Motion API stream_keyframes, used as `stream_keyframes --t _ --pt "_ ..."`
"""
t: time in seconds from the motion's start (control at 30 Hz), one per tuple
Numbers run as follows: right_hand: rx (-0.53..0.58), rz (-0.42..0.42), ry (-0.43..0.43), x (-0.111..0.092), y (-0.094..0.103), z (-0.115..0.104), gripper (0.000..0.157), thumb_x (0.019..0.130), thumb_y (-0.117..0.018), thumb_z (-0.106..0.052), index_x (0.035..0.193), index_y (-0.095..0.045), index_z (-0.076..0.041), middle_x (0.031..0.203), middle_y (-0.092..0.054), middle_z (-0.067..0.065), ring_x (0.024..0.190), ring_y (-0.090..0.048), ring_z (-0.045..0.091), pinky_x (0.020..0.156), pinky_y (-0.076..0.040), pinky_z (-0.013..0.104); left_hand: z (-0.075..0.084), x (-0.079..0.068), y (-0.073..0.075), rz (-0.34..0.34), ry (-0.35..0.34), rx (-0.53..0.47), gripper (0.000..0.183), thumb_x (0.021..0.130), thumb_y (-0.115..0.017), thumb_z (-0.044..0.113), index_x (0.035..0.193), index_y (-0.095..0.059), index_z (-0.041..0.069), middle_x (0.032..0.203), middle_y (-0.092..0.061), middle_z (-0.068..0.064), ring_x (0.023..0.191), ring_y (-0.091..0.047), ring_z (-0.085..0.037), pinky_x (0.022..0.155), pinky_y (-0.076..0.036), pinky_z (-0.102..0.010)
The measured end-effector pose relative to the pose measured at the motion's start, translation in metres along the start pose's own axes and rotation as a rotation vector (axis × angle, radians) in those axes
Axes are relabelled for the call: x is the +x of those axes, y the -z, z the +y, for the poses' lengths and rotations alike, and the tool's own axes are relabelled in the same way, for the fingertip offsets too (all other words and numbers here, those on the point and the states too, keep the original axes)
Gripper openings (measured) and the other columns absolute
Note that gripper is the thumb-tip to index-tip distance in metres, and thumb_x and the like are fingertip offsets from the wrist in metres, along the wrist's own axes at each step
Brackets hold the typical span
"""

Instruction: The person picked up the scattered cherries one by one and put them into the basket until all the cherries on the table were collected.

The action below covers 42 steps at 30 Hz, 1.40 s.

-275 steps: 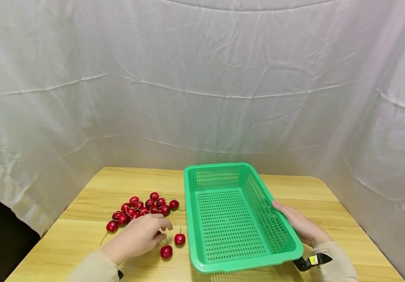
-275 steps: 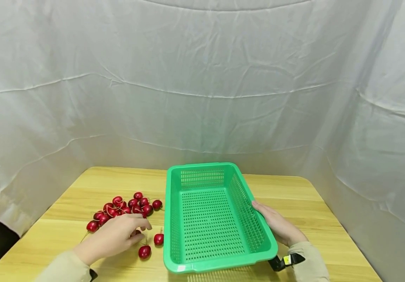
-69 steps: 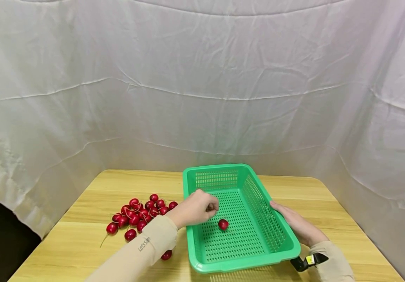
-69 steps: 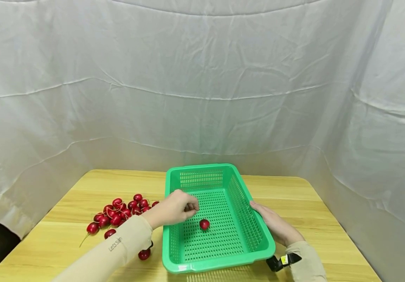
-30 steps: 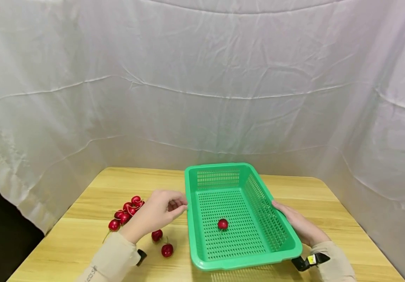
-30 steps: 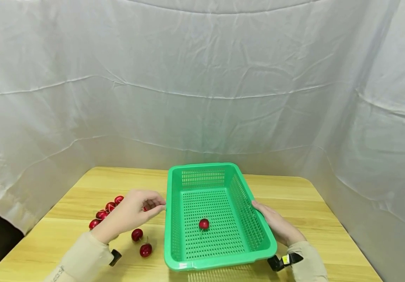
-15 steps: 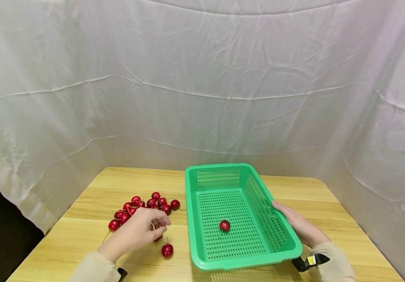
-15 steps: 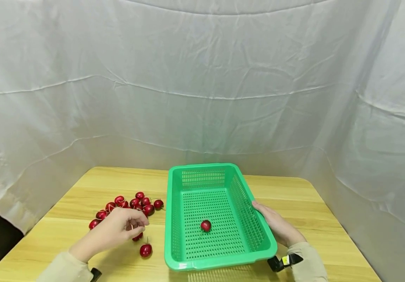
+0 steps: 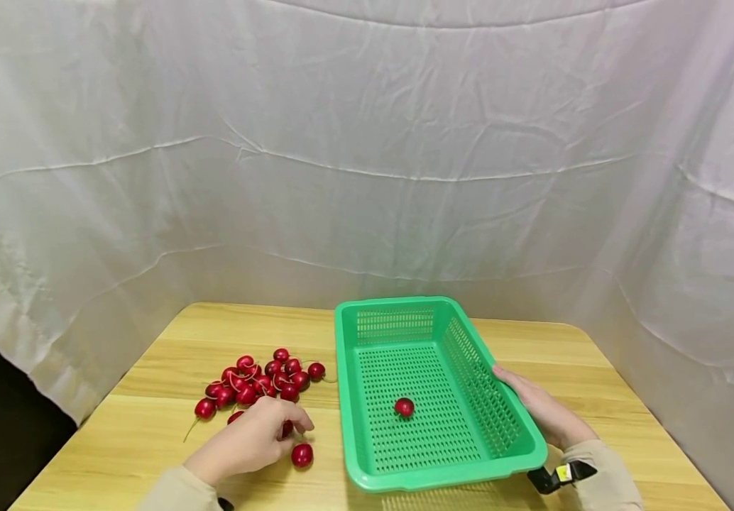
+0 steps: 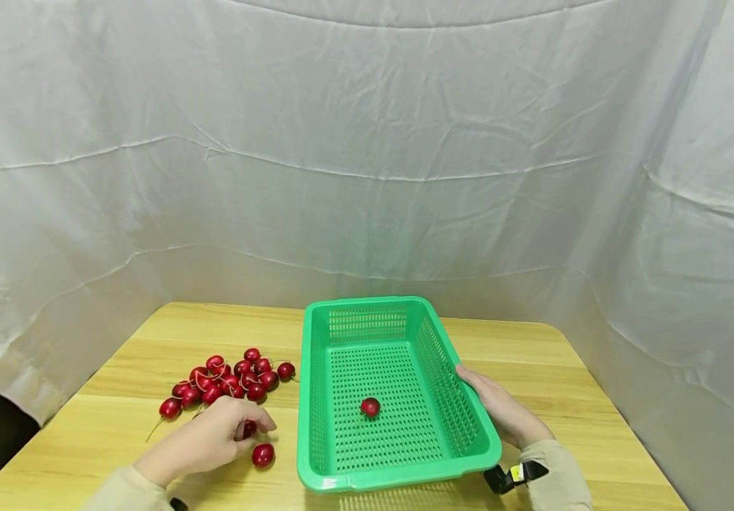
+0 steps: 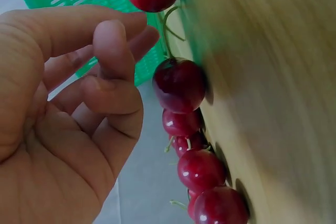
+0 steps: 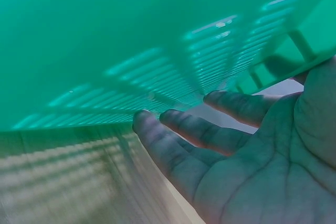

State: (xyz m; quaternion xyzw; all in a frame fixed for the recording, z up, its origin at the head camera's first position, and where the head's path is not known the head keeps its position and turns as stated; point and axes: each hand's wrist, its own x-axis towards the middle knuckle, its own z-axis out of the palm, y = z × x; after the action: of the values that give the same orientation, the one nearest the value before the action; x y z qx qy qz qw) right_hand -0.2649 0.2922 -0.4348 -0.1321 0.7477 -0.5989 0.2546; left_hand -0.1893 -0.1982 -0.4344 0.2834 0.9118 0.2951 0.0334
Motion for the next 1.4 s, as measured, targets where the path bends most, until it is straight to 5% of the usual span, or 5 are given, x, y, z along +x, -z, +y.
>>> stream_keyframes --t 0.43,0.7,1.4 --pt "0.004 0.008 -0.007 -0.001 0.000 0.002 0.084 0.116 -0.026 -0.054 0.168 -0.001 0.008 0.130 -0.068 0.014 0.109 -0.075 0.025 0.092 -0.064 0.046 -0.003 -0.001 -0.009 0.006 -0.033 0.033 0.039 0.086 -0.069 -0.015 0.101 -0.082 0.019 0.102 -0.079 0.012 0.096 -0.070 -0.006 0.088 -0.060 -0.030" --pt "-0.002 0.009 -0.006 -0.002 0.001 0.004 0.084 0.116 -0.026 -0.054 0.167 -0.002 0.009 0.127 -0.069 0.012 0.107 -0.075 0.024 0.092 -0.065 0.046 -0.007 0.000 -0.012 0.027 -0.075 0.051 0.034 0.086 -0.075 -0.012 0.092 -0.080 0.021 0.094 -0.077 0.013 0.089 -0.068 -0.004 0.080 -0.059 -0.027" --pt "-0.009 0.007 -0.010 0.001 0.002 0.001 0.084 0.116 -0.026 -0.054 0.167 -0.002 0.009 0.126 -0.070 0.012 0.107 -0.076 0.024 0.091 -0.065 0.045 -0.010 0.001 -0.011 0.027 -0.032 -0.011 0.024 0.091 -0.079 0.000 0.084 -0.075 0.022 0.081 -0.068 0.018 0.073 -0.052 0.006 0.065 -0.049 -0.019"
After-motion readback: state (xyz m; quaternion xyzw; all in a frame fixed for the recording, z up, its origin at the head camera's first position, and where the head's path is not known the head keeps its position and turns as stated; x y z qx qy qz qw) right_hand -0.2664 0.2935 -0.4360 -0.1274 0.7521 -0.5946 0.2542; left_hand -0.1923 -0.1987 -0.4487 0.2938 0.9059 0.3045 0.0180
